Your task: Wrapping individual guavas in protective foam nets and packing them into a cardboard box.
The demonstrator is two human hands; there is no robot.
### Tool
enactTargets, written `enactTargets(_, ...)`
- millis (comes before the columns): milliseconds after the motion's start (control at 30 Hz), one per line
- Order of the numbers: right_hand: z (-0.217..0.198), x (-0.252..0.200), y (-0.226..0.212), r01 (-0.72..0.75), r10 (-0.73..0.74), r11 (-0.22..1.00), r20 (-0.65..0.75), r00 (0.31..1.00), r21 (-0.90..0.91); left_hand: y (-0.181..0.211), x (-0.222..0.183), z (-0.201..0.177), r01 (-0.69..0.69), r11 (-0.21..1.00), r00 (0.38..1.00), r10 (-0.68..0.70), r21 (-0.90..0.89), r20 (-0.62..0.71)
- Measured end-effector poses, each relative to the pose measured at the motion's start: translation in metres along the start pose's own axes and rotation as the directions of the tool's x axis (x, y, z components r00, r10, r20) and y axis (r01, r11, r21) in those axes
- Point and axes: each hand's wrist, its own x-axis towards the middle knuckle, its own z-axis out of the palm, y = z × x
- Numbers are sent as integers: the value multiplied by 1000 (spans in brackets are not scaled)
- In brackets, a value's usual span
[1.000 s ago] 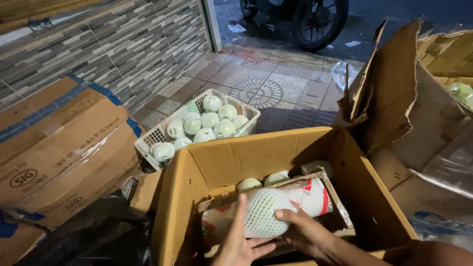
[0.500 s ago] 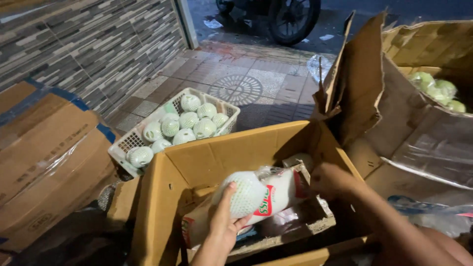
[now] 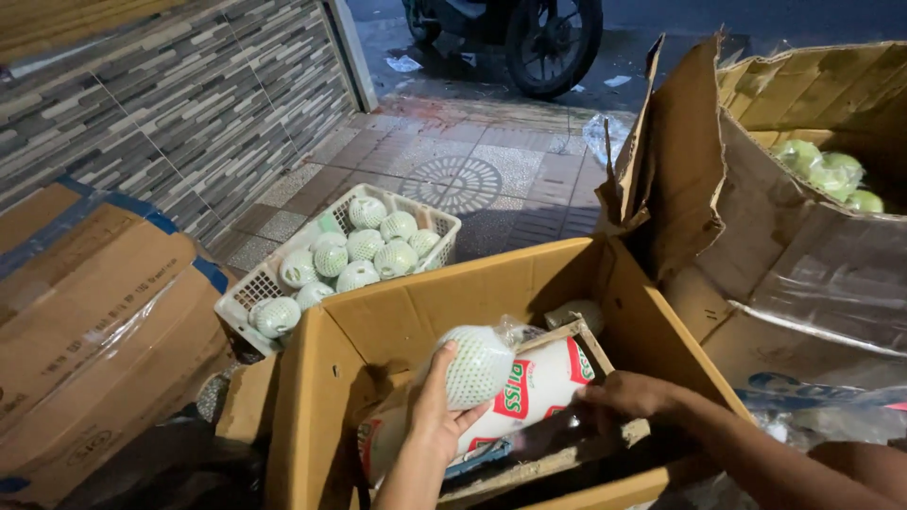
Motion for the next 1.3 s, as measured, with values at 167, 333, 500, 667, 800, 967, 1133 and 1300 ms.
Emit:
enactTargets(167,37,74,69,731,-800,519,52,598,-443,12,-4,2,-41,999,999,41,-6,3)
enactTargets(333,47,69,24,105,-93,867,50,994,-487,16,-16,7,-51,997,999,51,50,3)
enactTargets(500,62,78,13,-37,10,901,-63,998,-433,9,-2,5,-39,999,999,39,9,14)
enactTargets(667,63,72,5,-226,161,911,-207,965,-346,8,-20,5,-30,999,1000,30,-11,4)
enactTargets(800,61,57,-3,-153,83,932,-217,973,-328,5,-32,-1,-8,999,1000,9,-44,27)
enactTargets(967,65,77,27,-80,24,942,-172,985,-325,-4,-35,-6,-13,999,999,15,-46,33)
enactTargets(1133,59,61,7,-125,31,934,-271,962,-335,-9,-39,-9,1,1000,998,1,-31,61)
enactTargets(1300,55,40,-14,-198,132,939,-240,962,-279,-9,-35,-11,9,998,999,-6,-64,47)
